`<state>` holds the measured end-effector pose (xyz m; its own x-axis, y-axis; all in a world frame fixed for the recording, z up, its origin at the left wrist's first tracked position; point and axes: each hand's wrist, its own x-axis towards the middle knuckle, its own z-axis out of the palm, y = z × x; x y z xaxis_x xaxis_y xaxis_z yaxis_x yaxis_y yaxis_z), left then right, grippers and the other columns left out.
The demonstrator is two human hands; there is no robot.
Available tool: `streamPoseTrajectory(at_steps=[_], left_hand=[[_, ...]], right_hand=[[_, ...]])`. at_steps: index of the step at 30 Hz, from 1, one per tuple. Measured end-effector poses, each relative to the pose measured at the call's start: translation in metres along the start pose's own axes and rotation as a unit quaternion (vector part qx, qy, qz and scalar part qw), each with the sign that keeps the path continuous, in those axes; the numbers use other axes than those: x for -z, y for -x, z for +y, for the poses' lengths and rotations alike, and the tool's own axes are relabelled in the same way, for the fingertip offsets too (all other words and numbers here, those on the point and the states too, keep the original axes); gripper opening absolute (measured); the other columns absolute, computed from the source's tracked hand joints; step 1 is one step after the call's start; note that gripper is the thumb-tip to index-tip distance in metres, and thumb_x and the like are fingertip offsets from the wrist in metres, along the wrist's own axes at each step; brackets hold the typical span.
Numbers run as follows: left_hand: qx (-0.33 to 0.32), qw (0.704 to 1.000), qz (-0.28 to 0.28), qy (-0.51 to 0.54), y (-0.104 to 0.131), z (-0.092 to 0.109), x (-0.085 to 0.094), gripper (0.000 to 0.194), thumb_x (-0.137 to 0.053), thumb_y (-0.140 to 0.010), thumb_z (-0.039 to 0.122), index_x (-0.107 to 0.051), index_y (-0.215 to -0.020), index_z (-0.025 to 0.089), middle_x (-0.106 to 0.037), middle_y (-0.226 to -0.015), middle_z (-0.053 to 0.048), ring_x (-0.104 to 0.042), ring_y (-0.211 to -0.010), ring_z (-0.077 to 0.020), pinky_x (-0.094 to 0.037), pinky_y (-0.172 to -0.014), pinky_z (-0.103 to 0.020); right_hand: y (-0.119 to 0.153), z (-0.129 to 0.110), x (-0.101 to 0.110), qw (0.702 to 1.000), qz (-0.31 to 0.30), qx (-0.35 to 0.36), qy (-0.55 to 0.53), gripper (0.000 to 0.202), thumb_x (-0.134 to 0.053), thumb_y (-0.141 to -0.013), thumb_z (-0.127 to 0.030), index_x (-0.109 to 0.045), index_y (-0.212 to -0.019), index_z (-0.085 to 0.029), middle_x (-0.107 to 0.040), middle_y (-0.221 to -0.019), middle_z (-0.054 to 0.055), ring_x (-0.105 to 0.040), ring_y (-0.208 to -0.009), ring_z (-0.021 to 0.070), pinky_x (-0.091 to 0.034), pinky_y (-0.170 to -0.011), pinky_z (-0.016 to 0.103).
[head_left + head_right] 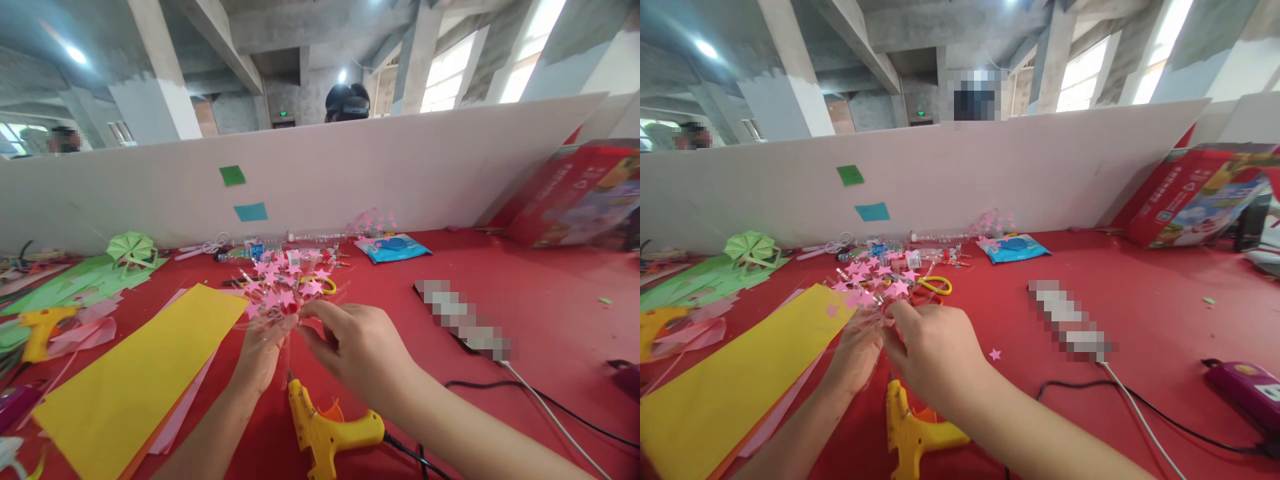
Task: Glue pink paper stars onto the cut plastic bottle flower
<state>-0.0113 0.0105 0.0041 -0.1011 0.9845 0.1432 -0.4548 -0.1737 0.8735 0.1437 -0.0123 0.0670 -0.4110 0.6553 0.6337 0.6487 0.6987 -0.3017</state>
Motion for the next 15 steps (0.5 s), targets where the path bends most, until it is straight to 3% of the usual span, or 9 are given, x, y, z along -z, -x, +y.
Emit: streamPoseTrajectory(at_steps=[6, 11, 15], left_hand=[[-0.006, 1.000, 0.021, 0.003, -0.002, 0.001, 0.001, 0.024, -0.084, -0.058, 0.026, -0.066, -0.072, 0.017, -0.069, -0.070, 0.001, -0.064, -0.067, -0.0128, -0.050, -0.073, -0.026], [0.000, 1.000, 0.021, 0.015, -0.004, -0.002, 0.004, 0.027, -0.084, -0.059, 0.025, -0.068, -0.080, 0.018, -0.073, -0.083, -0.001, -0.067, -0.076, -0.0144, -0.051, -0.078, -0.028], [-0.004, 1.000, 0.023, 0.012, -0.004, -0.003, 0.005, 0.024, -0.083, -0.061, 0.023, -0.067, -0.078, 0.018, -0.072, -0.082, 0.000, -0.067, -0.075, -0.0136, -0.051, -0.079, -0.028]], right_hand=[[0.000, -0.007, 0.022, 0.996, 0.068, 0.046, -0.023, 0.018, -0.049, -0.087, -0.020, -0.065, -0.082, -0.016, -0.048, -0.050, -0.004, -0.042, -0.044, 0.0089, -0.030, -0.046, 0.022], [-0.004, -0.007, 0.045, 0.990, 0.126, 0.035, -0.055, 0.015, -0.048, -0.088, -0.016, -0.062, -0.084, -0.020, -0.059, -0.063, -0.001, -0.051, -0.053, 0.0102, -0.039, -0.051, 0.022], [-0.006, -0.006, 0.047, 0.988, 0.131, 0.045, -0.071, 0.016, -0.048, -0.088, -0.014, -0.062, -0.086, -0.021, -0.064, -0.069, 0.001, -0.057, -0.060, 0.0122, -0.044, -0.055, 0.024]])
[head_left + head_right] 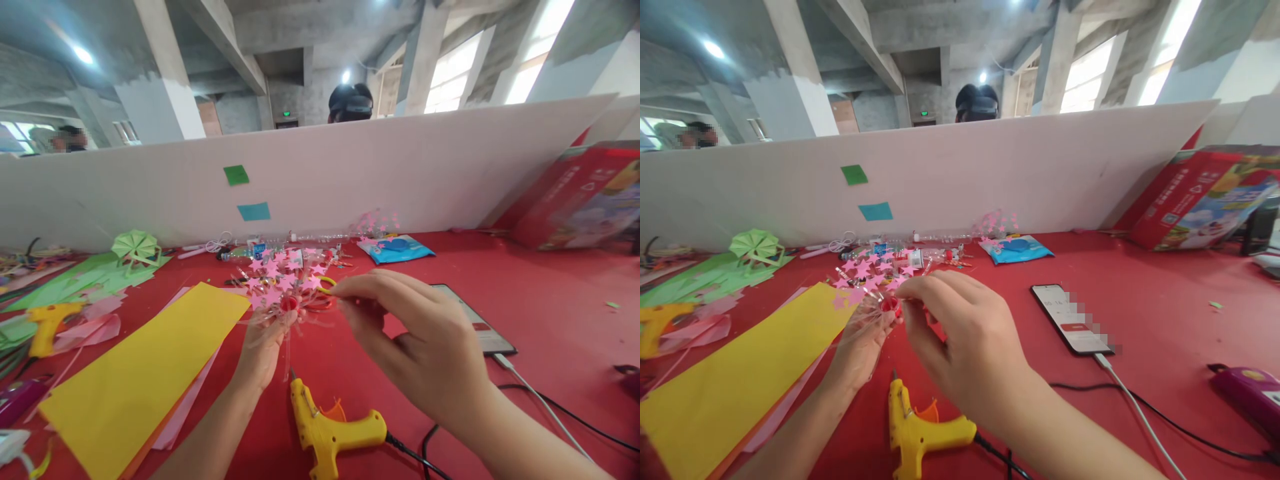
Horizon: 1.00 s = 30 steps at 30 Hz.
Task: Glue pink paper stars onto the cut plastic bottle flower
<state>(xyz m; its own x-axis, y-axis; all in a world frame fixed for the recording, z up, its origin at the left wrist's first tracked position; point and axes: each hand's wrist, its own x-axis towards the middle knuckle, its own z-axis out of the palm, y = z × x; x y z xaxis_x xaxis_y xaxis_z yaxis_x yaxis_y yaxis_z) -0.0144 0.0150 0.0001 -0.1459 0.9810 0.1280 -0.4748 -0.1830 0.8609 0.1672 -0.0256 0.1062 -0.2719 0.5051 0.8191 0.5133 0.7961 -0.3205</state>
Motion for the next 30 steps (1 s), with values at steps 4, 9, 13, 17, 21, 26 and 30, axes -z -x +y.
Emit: streamPoseTrajectory(at_steps=[4, 9, 13, 17, 21, 26, 30], left_hand=[[-0.009, 1.000, -0.005, 0.005, 0.002, 0.002, -0.002, 0.023, -0.083, -0.061, 0.025, -0.066, -0.075, 0.018, -0.070, -0.076, 0.002, -0.065, -0.071, -0.0119, -0.051, -0.075, -0.025], [-0.018, 1.000, 0.008, 0.004, 0.001, 0.003, -0.003, 0.022, -0.083, -0.059, 0.022, -0.065, -0.070, 0.018, -0.068, -0.070, 0.002, -0.064, -0.068, -0.0117, -0.050, -0.072, -0.024], [-0.010, 1.000, 0.025, 0.000, 0.000, 0.003, -0.003, 0.025, -0.084, -0.058, 0.021, -0.066, -0.075, 0.018, -0.069, -0.070, 0.002, -0.063, -0.065, -0.0113, -0.047, -0.066, -0.022], [-0.013, 1.000, 0.027, 0.004, 0.001, 0.004, -0.004, 0.026, -0.084, -0.057, 0.022, -0.066, -0.075, 0.018, -0.070, -0.073, 0.002, -0.063, -0.067, -0.0105, -0.046, -0.067, -0.022], [-0.019, 1.000, -0.005, -0.002, 0.002, 0.003, -0.003, 0.023, -0.082, -0.061, 0.027, -0.067, -0.076, 0.017, -0.071, -0.079, -0.001, -0.065, -0.072, -0.0139, -0.048, -0.073, -0.026], [-0.026, 0.999, -0.030, -0.011, 0.002, 0.000, -0.001, 0.023, -0.080, -0.064, 0.030, -0.070, -0.080, 0.017, -0.072, -0.080, -0.003, -0.066, -0.080, -0.0168, -0.049, -0.077, -0.027], [-0.027, 0.999, -0.035, -0.026, 0.002, 0.001, -0.002, 0.022, -0.078, -0.067, 0.031, -0.070, -0.082, 0.017, -0.072, -0.081, -0.003, -0.067, -0.082, -0.0180, -0.049, -0.078, -0.028]], right_hand=[[0.004, 0.001, -0.012, 0.998, -0.056, -0.003, -0.036, 0.017, -0.046, -0.084, -0.009, -0.059, -0.086, -0.020, -0.063, -0.068, -0.001, -0.052, -0.054, 0.0089, -0.040, -0.052, 0.020], [0.008, 0.002, -0.024, 0.991, -0.096, -0.072, -0.055, 0.015, -0.048, -0.078, -0.009, -0.055, -0.085, -0.019, -0.061, -0.067, -0.003, -0.043, -0.045, 0.0057, -0.033, -0.045, 0.017], [0.010, 0.004, -0.030, 0.991, -0.099, -0.079, -0.051, 0.013, -0.048, -0.078, -0.009, -0.055, -0.083, -0.019, -0.059, -0.066, -0.003, -0.047, -0.049, 0.0067, -0.034, -0.047, 0.017], [0.014, 0.009, -0.038, 0.997, -0.076, -0.018, -0.021, 0.015, -0.047, -0.085, -0.012, -0.059, -0.093, -0.016, -0.061, -0.068, -0.001, -0.048, -0.050, 0.0078, -0.035, -0.048, 0.018], [0.019, 0.015, -0.045, 0.997, -0.049, 0.062, 0.017, 0.020, -0.042, -0.093, -0.014, -0.061, -0.095, -0.014, -0.065, -0.073, 0.004, -0.054, -0.057, 0.0101, -0.041, -0.053, 0.020], [0.021, 0.020, -0.048, 0.994, -0.047, 0.086, 0.046, 0.025, -0.041, -0.093, -0.013, -0.060, -0.110, -0.011, -0.069, -0.084, 0.009, -0.062, -0.066, 0.0125, -0.049, -0.060, 0.022], [0.020, 0.019, -0.046, 0.993, -0.034, 0.098, 0.054, 0.025, -0.042, -0.094, -0.014, -0.060, -0.110, -0.012, -0.070, -0.084, 0.008, -0.063, -0.067, 0.0120, -0.049, -0.060, 0.022]])
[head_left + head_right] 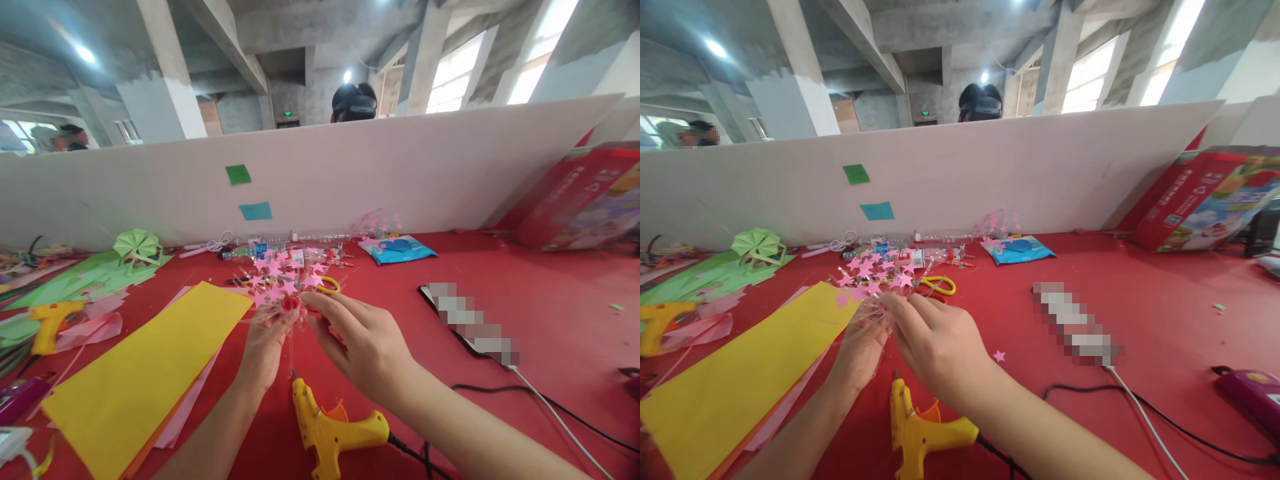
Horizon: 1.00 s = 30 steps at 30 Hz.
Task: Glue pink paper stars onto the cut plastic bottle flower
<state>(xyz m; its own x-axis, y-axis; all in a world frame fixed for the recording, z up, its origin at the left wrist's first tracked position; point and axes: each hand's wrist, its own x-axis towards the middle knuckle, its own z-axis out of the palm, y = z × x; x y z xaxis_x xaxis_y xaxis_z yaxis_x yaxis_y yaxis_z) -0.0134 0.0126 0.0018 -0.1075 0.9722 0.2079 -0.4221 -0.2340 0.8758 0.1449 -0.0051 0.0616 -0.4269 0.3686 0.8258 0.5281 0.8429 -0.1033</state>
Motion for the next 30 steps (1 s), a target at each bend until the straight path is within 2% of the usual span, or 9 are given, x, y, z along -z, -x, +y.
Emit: streamPoseTrajectory(at_steps=[6, 13, 18, 30], left_hand=[[0.007, 1.000, 0.000, -0.005, 0.001, 0.000, -0.001, 0.019, -0.077, -0.069, 0.030, -0.070, -0.079, 0.017, -0.071, -0.079, -0.002, -0.065, -0.080, -0.0152, -0.047, -0.079, -0.026], [0.019, 0.999, 0.015, 0.033, 0.001, -0.002, -0.001, 0.022, -0.081, -0.064, 0.027, -0.068, -0.077, 0.018, -0.069, -0.078, 0.000, -0.063, -0.077, -0.0135, -0.048, -0.075, -0.026], [0.029, 0.998, 0.021, 0.043, 0.002, 0.001, -0.003, 0.023, -0.082, -0.061, 0.025, -0.064, -0.073, 0.018, -0.067, -0.074, 0.002, -0.062, -0.074, -0.0123, -0.048, -0.073, -0.026], [0.007, 1.000, -0.001, 0.024, -0.001, -0.004, 0.002, 0.018, -0.076, -0.070, 0.022, -0.062, -0.079, 0.018, -0.066, -0.076, 0.002, -0.060, -0.074, -0.0113, -0.047, -0.073, -0.025]], right_hand=[[-0.001, -0.002, 0.001, 0.999, 0.003, -0.021, -0.047, 0.021, -0.043, -0.093, -0.012, -0.059, -0.107, -0.013, -0.070, -0.090, 0.008, -0.061, -0.068, 0.0110, -0.046, -0.056, 0.020], [-0.001, -0.003, -0.004, 0.989, 0.001, -0.094, -0.111, 0.013, -0.048, -0.090, -0.014, -0.060, -0.095, -0.017, -0.068, -0.076, 0.001, -0.057, -0.058, 0.0089, -0.043, -0.054, 0.019], [0.000, -0.005, -0.007, 0.984, 0.010, -0.108, -0.139, 0.016, -0.049, -0.088, -0.011, -0.062, -0.096, -0.017, -0.069, -0.078, 0.001, -0.058, -0.060, 0.0090, -0.045, -0.056, 0.019], [-0.001, -0.005, -0.010, 0.974, -0.006, -0.125, -0.188, 0.021, -0.049, -0.085, -0.007, -0.065, -0.097, -0.014, -0.066, -0.079, 0.004, -0.059, -0.067, 0.0127, -0.050, -0.061, 0.024]])
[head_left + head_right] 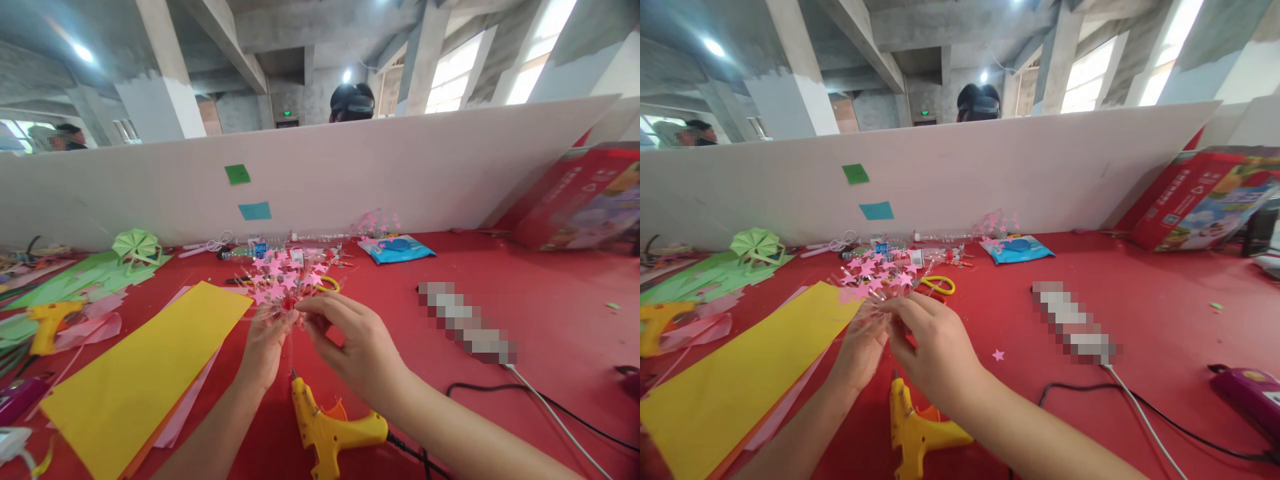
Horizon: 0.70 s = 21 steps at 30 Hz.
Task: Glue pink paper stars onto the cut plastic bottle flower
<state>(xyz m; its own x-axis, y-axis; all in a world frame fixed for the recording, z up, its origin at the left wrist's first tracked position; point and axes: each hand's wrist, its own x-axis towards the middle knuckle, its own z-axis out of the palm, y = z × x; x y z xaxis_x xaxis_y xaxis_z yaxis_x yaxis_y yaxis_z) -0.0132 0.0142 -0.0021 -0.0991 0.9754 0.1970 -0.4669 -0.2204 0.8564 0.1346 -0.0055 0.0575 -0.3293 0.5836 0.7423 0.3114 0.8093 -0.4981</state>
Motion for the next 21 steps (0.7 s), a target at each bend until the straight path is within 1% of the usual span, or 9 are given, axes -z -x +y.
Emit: streamPoseTrajectory(at_steps=[4, 9, 12, 17, 21], left_hand=[[0.004, 1.000, 0.006, 0.010, 0.0004, 0.0013, -0.0015, 0.021, -0.078, -0.067, 0.024, -0.063, -0.081, 0.018, -0.067, -0.080, 0.002, -0.060, -0.074, -0.0112, -0.047, -0.073, -0.025], [0.009, 1.000, 0.008, 0.013, 0.0011, 0.0012, -0.0006, 0.022, -0.079, -0.065, 0.025, -0.064, -0.080, 0.019, -0.068, -0.080, 0.002, -0.061, -0.075, -0.0114, -0.047, -0.074, -0.024], [0.004, 1.000, 0.001, 0.008, 0.0010, 0.0011, -0.0007, 0.022, -0.078, -0.067, 0.025, -0.065, -0.083, 0.019, -0.068, -0.083, 0.001, -0.062, -0.078, -0.0122, -0.047, -0.076, -0.025], [-0.002, 1.000, -0.004, -0.003, 0.0001, 0.0012, -0.0009, 0.019, -0.077, -0.068, 0.024, -0.066, -0.082, 0.019, -0.067, -0.077, 0.002, -0.061, -0.076, -0.0122, -0.046, -0.075, -0.024], [0.004, 1.000, -0.001, -0.016, 0.0000, 0.0003, 0.0004, 0.019, -0.077, -0.068, 0.026, -0.067, -0.082, 0.017, -0.068, -0.079, 0.000, -0.061, -0.076, -0.0132, -0.046, -0.075, -0.025]], right_hand=[[0.0004, 0.0008, 0.0005, 1.000, 0.007, 0.003, -0.010, 0.018, -0.051, -0.086, -0.009, -0.065, -0.096, -0.015, -0.068, -0.082, 0.004, -0.061, -0.070, 0.0125, -0.051, -0.064, 0.024], [0.0005, 0.0020, 0.0016, 1.000, 0.003, -0.002, -0.007, 0.016, -0.052, -0.087, -0.009, -0.066, -0.093, -0.015, -0.069, -0.082, 0.004, -0.063, -0.070, 0.0122, -0.052, -0.065, 0.023], [0.0007, 0.0024, 0.0021, 1.000, 0.006, 0.006, -0.007, 0.015, -0.053, -0.087, -0.009, -0.066, -0.091, -0.014, -0.069, -0.080, 0.004, -0.064, -0.070, 0.0122, -0.052, -0.064, 0.022], [0.0001, 0.0027, 0.0039, 1.000, 0.010, 0.022, 0.009, 0.014, -0.054, -0.086, -0.009, -0.066, -0.085, -0.015, -0.069, -0.076, 0.002, -0.063, -0.066, 0.0108, -0.050, -0.061, 0.020], [-0.0006, 0.0015, 0.0056, 0.998, 0.008, 0.053, 0.040, 0.018, -0.048, -0.090, -0.011, -0.064, -0.084, -0.016, -0.067, -0.073, 0.002, -0.061, -0.063, 0.0110, -0.049, -0.058, 0.020]])
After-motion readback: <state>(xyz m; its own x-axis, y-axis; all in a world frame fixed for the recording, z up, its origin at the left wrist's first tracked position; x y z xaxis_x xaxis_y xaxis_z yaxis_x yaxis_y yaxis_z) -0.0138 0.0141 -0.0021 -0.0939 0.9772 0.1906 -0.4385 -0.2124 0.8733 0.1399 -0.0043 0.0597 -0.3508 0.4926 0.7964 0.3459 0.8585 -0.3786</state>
